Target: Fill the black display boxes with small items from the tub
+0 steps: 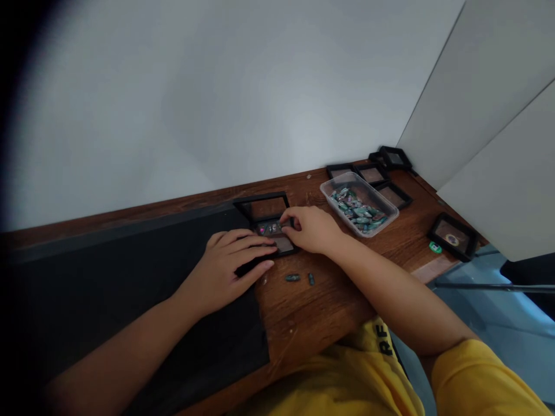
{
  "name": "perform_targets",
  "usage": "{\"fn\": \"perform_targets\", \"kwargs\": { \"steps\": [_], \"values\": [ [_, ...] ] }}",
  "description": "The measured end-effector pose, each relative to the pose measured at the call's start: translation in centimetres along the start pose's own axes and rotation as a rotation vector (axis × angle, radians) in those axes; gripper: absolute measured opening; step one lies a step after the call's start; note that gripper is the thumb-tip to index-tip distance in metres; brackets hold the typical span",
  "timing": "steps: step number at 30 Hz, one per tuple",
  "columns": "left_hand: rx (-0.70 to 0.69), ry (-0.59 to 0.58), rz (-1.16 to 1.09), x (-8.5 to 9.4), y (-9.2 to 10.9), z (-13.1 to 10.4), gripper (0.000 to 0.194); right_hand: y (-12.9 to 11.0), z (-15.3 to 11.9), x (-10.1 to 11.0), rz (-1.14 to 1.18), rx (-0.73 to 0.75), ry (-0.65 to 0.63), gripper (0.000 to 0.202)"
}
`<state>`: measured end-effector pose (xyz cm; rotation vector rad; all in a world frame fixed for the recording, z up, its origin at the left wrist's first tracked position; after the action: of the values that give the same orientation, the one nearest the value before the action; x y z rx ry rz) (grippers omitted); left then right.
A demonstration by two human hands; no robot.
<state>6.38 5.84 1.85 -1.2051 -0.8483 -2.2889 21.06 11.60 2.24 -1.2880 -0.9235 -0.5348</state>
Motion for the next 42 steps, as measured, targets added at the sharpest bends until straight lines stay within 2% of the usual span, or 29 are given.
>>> {"fn": "perform_targets", "kwargs": {
  "steps": [4, 8, 12, 15, 24, 31, 42],
  "values": [
    [0.024, 0.031, -0.039, 0.4, -0.4, 0.1, 0.028, -0.3, -0.2, 0.5, 0.059, 0.022, 0.017, 0.014],
    [0.048, 0.014, -0.076, 0.2, -0.7, 0.1, 0.027, -0.7, -0.5, 0.8, 0.091, 0.047, 0.011, 0.013],
    [0.072, 0.008, -0.079, -0.1, -1.0, 0.1, 0.028, -1.6, -0.9, 0.0, 0.103, 0.139, -0.092, 0.010],
    [0.066, 0.047, -0.078, 0.3, -1.1, 0.0, 0.027, -2.0, -1.1, -0.6, 0.096, 0.173, -0.152, 0.010],
    [0.078, 0.093, -0.109, 0.5, -1.1, 0.1, 0.029, -2.2, -1.1, -1.6, 0.079, 0.158, -0.188, 0.013],
    [0.102, 0.053, -0.129, 0.1, -1.3, 0.0, 0.023, -2.2, -1.2, -2.0, 0.089, 0.169, -0.201, 0.015],
    [0.152, 0.081, -0.182, 0.2, -1.9, 0.0, 0.024, -2.5, -1.3, -2.1, 0.066, 0.186, -0.203, 0.019]
  ]
}}
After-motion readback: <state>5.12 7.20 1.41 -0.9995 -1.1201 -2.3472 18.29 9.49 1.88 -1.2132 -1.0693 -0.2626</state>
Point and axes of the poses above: each hand's wrist, its own z-axis towards the middle knuckle, its own x-axis out of the back of the hand, y = z × x, the point moved 9 cm from there along z, towards the middle knuckle, and after that the axes turned 3 degrees about y, right-handed, at the moved point
